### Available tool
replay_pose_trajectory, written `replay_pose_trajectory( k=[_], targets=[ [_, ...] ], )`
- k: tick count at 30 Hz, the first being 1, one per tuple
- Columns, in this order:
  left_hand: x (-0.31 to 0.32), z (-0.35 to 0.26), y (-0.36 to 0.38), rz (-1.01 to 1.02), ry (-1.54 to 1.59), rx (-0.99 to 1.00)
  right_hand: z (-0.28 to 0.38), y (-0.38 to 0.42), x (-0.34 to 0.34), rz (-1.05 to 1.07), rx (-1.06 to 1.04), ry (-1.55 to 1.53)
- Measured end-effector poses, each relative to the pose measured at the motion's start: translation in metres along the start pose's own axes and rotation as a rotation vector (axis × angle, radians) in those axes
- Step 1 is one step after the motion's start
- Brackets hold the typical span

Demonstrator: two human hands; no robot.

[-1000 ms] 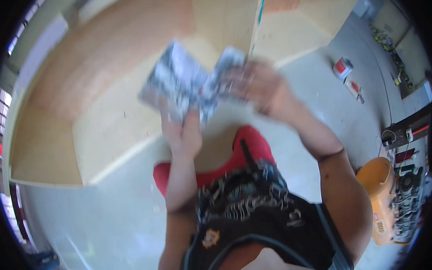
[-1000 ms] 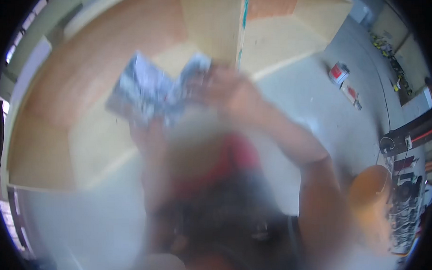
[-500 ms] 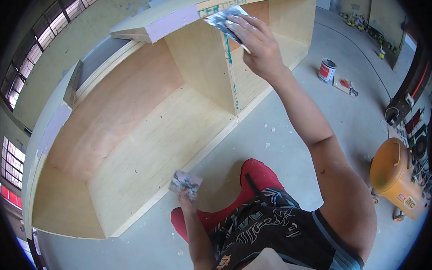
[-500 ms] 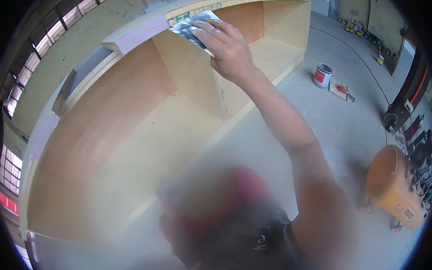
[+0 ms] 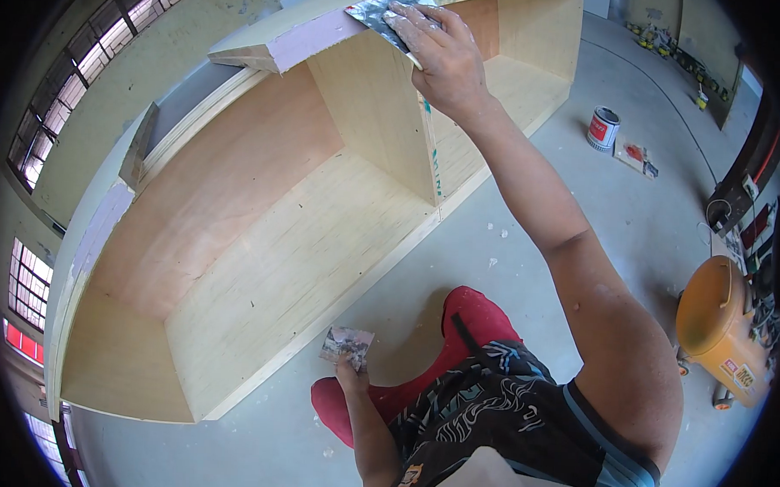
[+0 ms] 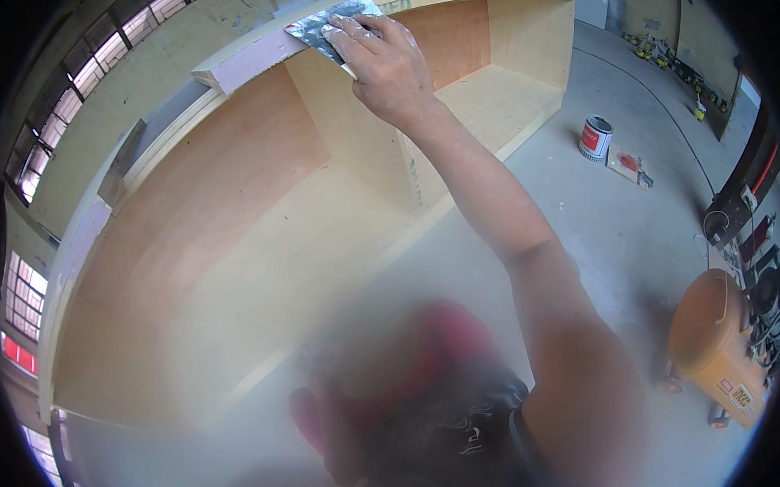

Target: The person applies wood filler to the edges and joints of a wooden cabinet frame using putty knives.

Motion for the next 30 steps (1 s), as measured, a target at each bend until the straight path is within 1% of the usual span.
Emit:
replay_pose_trajectory(
  k=[1,3,6,9,12,14,15,17,19,20,21,22,24,28,30],
  targets=[
    [0.002,-0.001,0.002,-0.003,0.000,-0.001,0.001,-0.001,0.000,-0.001,0.007,0.003],
    [0.003,-0.002,0.004,-0.079,-0.036,-0.015,0.002,0.001,0.003,-0.001,0.018,0.005],
    [0.014,-0.002,0.008,-0.060,0.004,0.022,0.006,0.006,0.008,-0.010,0.018,0.027],
    [0.003,0.005,0.000,-0.045,-0.037,-0.013,0.012,0.016,0.003,0.029,0.052,0.006],
    [0.012,0.002,0.005,-0.035,-0.015,-0.025,0.013,0.029,-0.005,0.068,0.031,-0.008],
    [0.011,0.002,0.002,-0.034,-0.027,-0.021,0.012,0.035,-0.011,0.213,0.038,0.014],
    [0.010,0.003,0.003,-0.037,-0.038,-0.020,0.009,0.035,-0.015,0.212,0.040,0.019],
    [0.013,0.003,0.002,-0.015,-0.042,-0.009,0.000,0.027,-0.022,0.055,0.055,-0.024],
    [0.019,0.000,0.009,-0.002,-0.048,-0.003,-0.012,0.016,-0.020,0.008,0.027,-0.005],
    [0.026,-0.005,0.014,-0.019,-0.106,0.042,-0.015,0.011,-0.022,-0.036,0.001,0.016],
    [0.029,-0.010,0.016,-0.036,-0.166,0.086,-0.017,0.008,-0.023,-0.036,0.002,0.017],
    [0.026,-0.008,0.015,-0.035,-0.167,0.087,-0.015,0.001,-0.027,-0.049,0.011,0.018],
    [0.013,0.002,0.007,-0.012,-0.033,-0.017,-0.015,-0.004,-0.028,-0.066,0.020,0.018],
    [0.018,-0.001,0.013,-0.010,-0.006,-0.029,-0.018,-0.004,-0.021,-0.083,0.015,0.032],
    [0.020,-0.002,0.013,0.036,-0.001,-0.017,-0.018,-0.003,-0.019,-0.092,0.020,0.016]
  ],
)
Point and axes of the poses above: each hand's wrist, its own y-axis away from the middle knuckle, its own x-axis out of the palm, z = x × y, the point moved 3 cm from there along -y, towards the middle knuckle, and after that the axes turned 7 degrees about -y, right-handed, at the moved point
